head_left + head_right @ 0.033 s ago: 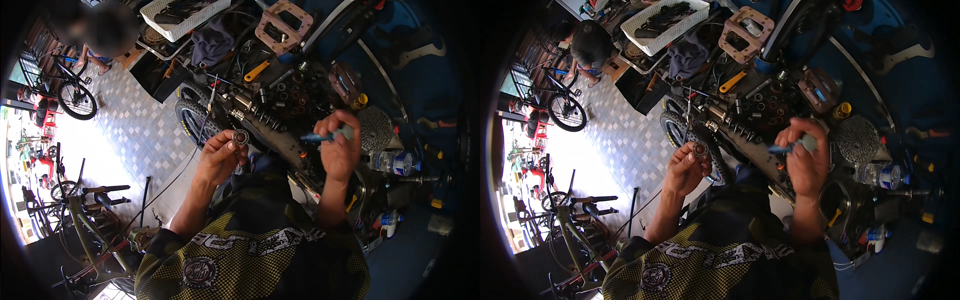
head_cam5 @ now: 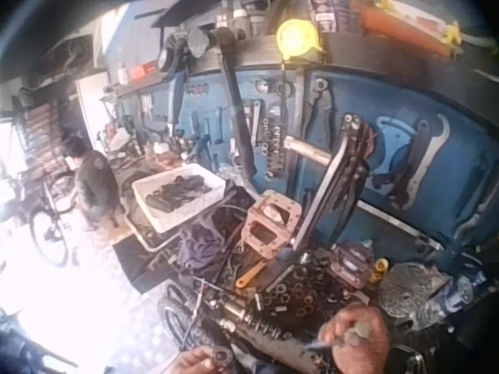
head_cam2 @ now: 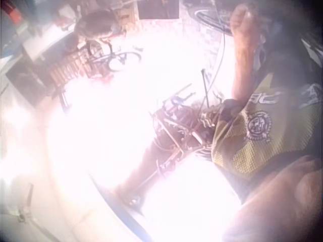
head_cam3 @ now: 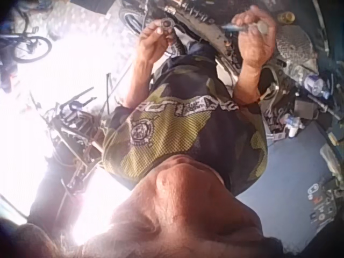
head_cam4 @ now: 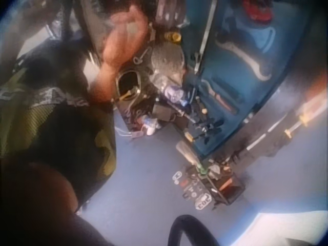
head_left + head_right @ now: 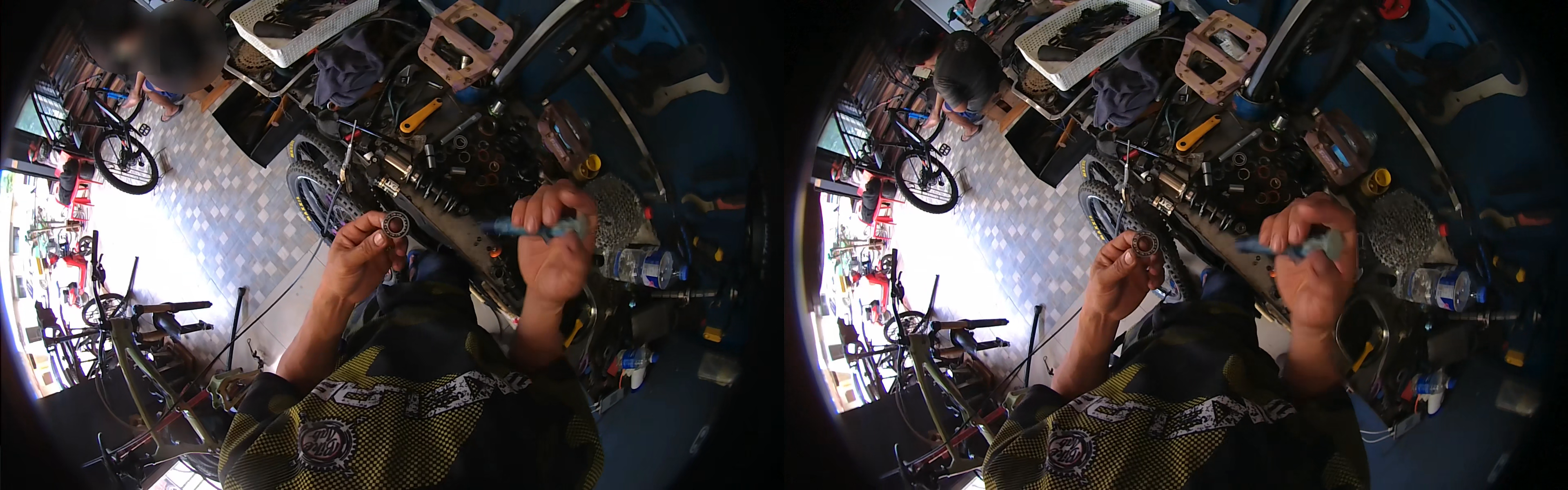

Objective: The person applies lubricant to small bicycle components, such as bearings and seals, using a small applicator. They repeatedly pick up parts, apply the substance, and place them back on the workbench.

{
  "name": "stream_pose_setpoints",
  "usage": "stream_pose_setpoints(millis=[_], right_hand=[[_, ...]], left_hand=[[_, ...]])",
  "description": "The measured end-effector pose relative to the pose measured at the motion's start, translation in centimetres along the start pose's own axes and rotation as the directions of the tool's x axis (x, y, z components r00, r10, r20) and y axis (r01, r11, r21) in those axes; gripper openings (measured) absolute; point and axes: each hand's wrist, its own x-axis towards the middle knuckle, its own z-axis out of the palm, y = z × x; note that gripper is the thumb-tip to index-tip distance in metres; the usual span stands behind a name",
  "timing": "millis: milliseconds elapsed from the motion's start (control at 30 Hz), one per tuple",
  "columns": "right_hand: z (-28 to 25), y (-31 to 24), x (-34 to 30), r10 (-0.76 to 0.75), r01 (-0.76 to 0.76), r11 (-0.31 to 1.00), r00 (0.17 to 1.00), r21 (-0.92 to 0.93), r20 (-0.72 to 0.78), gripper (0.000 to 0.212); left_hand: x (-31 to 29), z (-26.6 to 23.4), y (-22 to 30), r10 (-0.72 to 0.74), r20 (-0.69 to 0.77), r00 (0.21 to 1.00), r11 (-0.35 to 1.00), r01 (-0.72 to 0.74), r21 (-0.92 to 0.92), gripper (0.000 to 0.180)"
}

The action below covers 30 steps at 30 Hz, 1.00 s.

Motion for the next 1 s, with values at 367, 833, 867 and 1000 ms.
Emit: stream_pose_setpoints(millis=[367,833,867,1000], right_hand=[[7.3,-1.8,2.0,-0.091,0.004,0.920,0.975,0.393,0.202,0.028],[7.7,-1.4,2.2,-0.074,-0.019,0.935,0.967,0.355,0.245,0.025],[7.8,-1.4,2.1,-0.073,-0.016,0.938,0.968,0.348,0.242,0.026],[7.8,-1.8,2.3,-0.104,0.025,0.953,0.963,0.303,0.248,0.027]], left_hand=[[-0.3,3.9,0.7,0.073,0.036,0.997,0.996,-0.075,0.043,0.022],[-0.4,5.2,1.4,0.113,0.034,0.993,0.991,-0.115,0.068,0.021],[-0.4,5.2,1.4,0.117,0.033,0.993,0.991,-0.119,0.067,0.021],[-0.4,5.2,1.3,0.100,0.062,0.993,0.992,-0.104,0.075,0.019]])
